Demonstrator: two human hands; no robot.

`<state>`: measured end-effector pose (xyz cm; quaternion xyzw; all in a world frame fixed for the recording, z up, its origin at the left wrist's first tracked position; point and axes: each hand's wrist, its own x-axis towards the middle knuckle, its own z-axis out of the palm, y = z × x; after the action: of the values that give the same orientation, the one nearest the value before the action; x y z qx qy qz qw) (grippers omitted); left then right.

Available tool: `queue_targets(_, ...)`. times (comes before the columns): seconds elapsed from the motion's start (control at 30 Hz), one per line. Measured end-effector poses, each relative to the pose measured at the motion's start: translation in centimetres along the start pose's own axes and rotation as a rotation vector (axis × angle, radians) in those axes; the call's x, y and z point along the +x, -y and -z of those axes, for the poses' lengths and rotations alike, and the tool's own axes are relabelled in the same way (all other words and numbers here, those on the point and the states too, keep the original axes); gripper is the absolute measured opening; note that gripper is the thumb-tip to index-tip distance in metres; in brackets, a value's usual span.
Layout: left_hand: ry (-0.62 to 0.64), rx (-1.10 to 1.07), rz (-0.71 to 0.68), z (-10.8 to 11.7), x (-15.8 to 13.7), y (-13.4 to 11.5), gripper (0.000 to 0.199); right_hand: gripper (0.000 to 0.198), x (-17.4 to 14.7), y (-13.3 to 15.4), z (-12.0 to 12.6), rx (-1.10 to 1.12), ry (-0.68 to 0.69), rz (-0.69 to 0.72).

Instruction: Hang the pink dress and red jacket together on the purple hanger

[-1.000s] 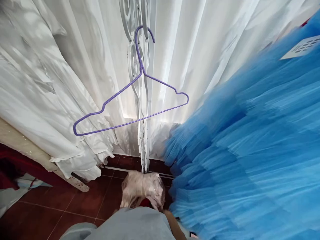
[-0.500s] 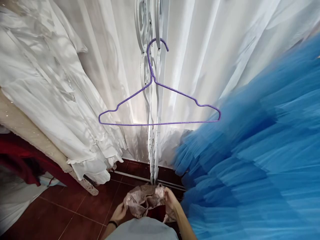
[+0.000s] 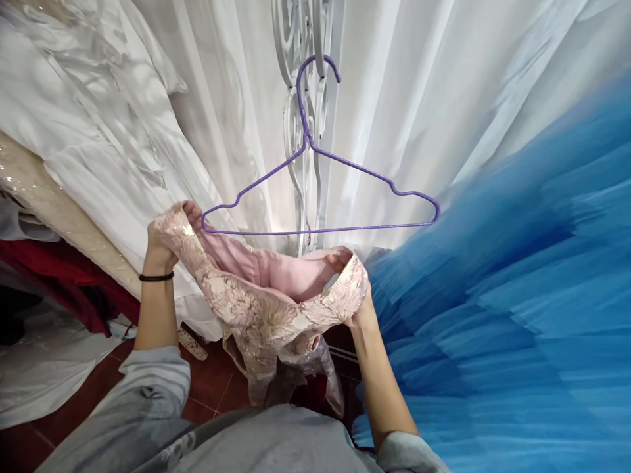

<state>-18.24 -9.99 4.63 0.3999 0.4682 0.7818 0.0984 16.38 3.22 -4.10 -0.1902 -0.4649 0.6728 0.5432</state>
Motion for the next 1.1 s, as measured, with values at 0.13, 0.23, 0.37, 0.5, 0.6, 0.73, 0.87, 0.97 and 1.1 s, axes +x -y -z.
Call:
queue_targets(0.13, 0.228, 0.199, 0.03, -4.8, -0.3, -4.3, 0.03, 0.037, 0.9, 2.1, 1.9, -0.091, -0.169, 0.254)
queue_targets(0.23, 0.236, 0.249, 0.139, -6.8, -1.1, -4.6, 0.028, 0.028, 1.5, 3.6, 5.4, -0.269, -0.266, 0.465)
queue_targets(0.37, 0.086, 0.288, -0.011, -7.6, -0.9, -4.0, 0.025, 0.02, 3.4, 7.9, 9.2, -0.339, -0.366, 0.595)
queue_targets(0.5, 0.002, 0.408, -0.21, -8.0, -0.1, -4.4, 0.019, 0.02, 7.5, 13.8, 9.8, -0.338, -0.407, 0.726)
queue_targets(0.6, -0.005, 0.436, -0.268, -8.3, 0.3, -4.7, 0.019, 0.024, 10.3, 17.2, 7.9, -0.475, -0.191, 0.664)
queue_targets(0.73, 0.037, 0.457, -0.304, -7.9, 0.4, -3.9, 0.021, 0.022, 10.5, 19.4, 3.4, -0.965, 0.289, 0.385)
queue_targets(0.87, 0.207, 0.492, -0.266, -7.0, 0.5, -2.8, 0.03, 0.016, 8.6, 19.5, 0.2, -1.455, 0.312, 0.261)
queue_targets(0.97, 0.3, 0.34, -0.159, -6.4, 1.1, -2.4, 0.036, 0.012, 7.2, 19.7, 0.2, -1.699, 0.047, 0.305)
queue_targets(1.1, 0.111, 0.22, -0.083, -3.7, 1.4, -0.4, 0.04, 0.032, 4.2, 18.5, 3.5, -1.697, -0.229, 0.443)
